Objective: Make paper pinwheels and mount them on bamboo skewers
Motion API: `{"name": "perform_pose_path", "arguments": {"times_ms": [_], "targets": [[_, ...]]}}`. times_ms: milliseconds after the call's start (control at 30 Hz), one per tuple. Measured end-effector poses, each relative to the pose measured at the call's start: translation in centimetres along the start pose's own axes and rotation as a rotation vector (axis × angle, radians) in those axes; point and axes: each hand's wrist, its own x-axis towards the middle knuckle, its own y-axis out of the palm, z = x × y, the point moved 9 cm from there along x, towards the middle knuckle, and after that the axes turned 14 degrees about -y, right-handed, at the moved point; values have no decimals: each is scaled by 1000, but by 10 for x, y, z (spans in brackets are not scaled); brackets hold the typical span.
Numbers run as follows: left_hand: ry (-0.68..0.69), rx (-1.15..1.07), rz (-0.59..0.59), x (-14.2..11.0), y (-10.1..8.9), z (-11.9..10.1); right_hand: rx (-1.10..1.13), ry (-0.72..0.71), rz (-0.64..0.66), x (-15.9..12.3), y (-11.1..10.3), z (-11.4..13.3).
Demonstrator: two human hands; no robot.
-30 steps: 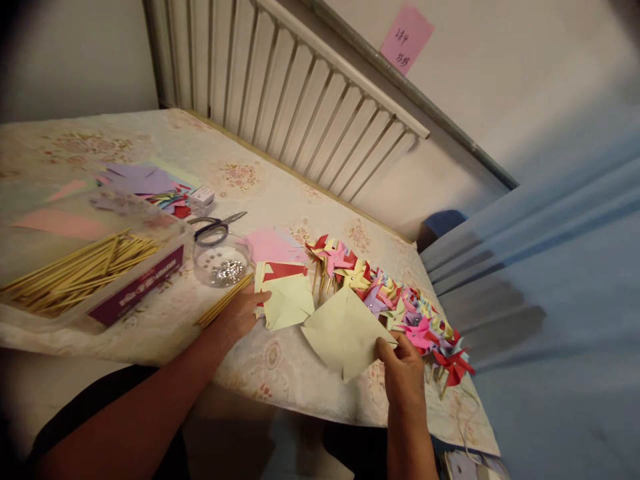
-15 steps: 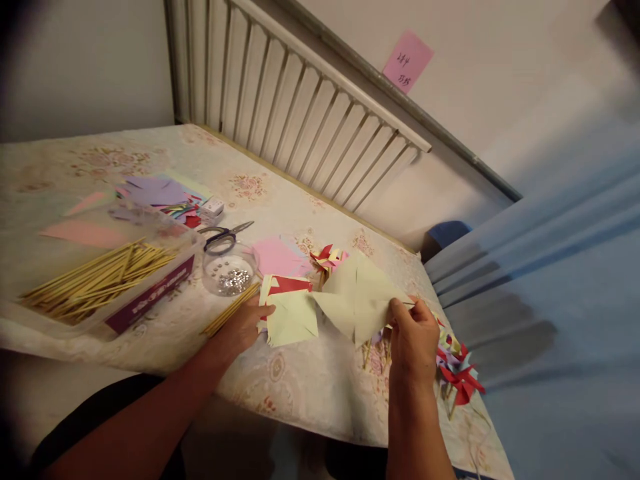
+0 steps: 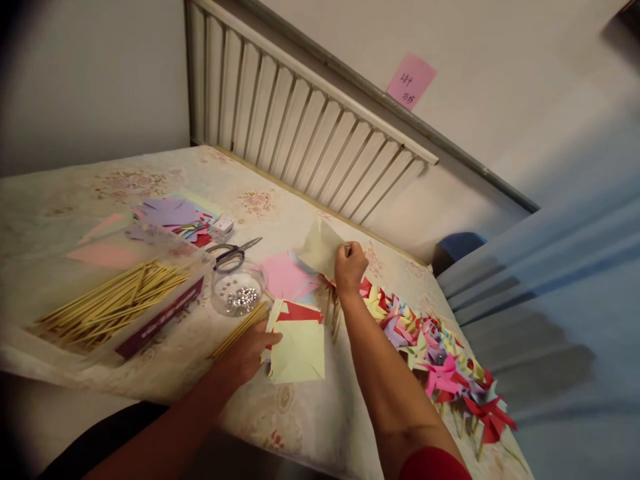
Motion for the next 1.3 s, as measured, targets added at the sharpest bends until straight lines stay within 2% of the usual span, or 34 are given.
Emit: {"name": "perform_pose_path", "arguments": {"times_ms": [67, 133, 200, 300, 400, 533, 733, 933, 1100, 1300], "targets": [[-26, 26, -27, -4, 0, -1, -21, -79, -19, -4, 15, 7], [-33, 38, -38, -8, 0, -4, 26, -170, 62, -15, 40, 13], [-29, 36, -33, -10, 0, -6, 135, -240, 235, -32, 72, 15], [-33, 41, -59, -12, -5, -6, 251, -241, 519, -64, 115, 9], [-23, 49, -70, -13, -8, -8, 251, -171, 651, -86, 135, -3], [-34, 42, -39, -14, -5, -7, 267, -148, 664, -90, 137, -4], [-70, 27, -6, -11, -5, -1, 326, -156, 705, -87, 139, 11], [-55, 23, -21, -14, -5, -5, 402, -168, 841, -101, 147, 30], [-53, 18, -10, -16, -2, -8, 466, -157, 982, -108, 152, 31], [-46, 51, -26, -15, -4, -7, 282, -219, 801, -87, 147, 10]]}}
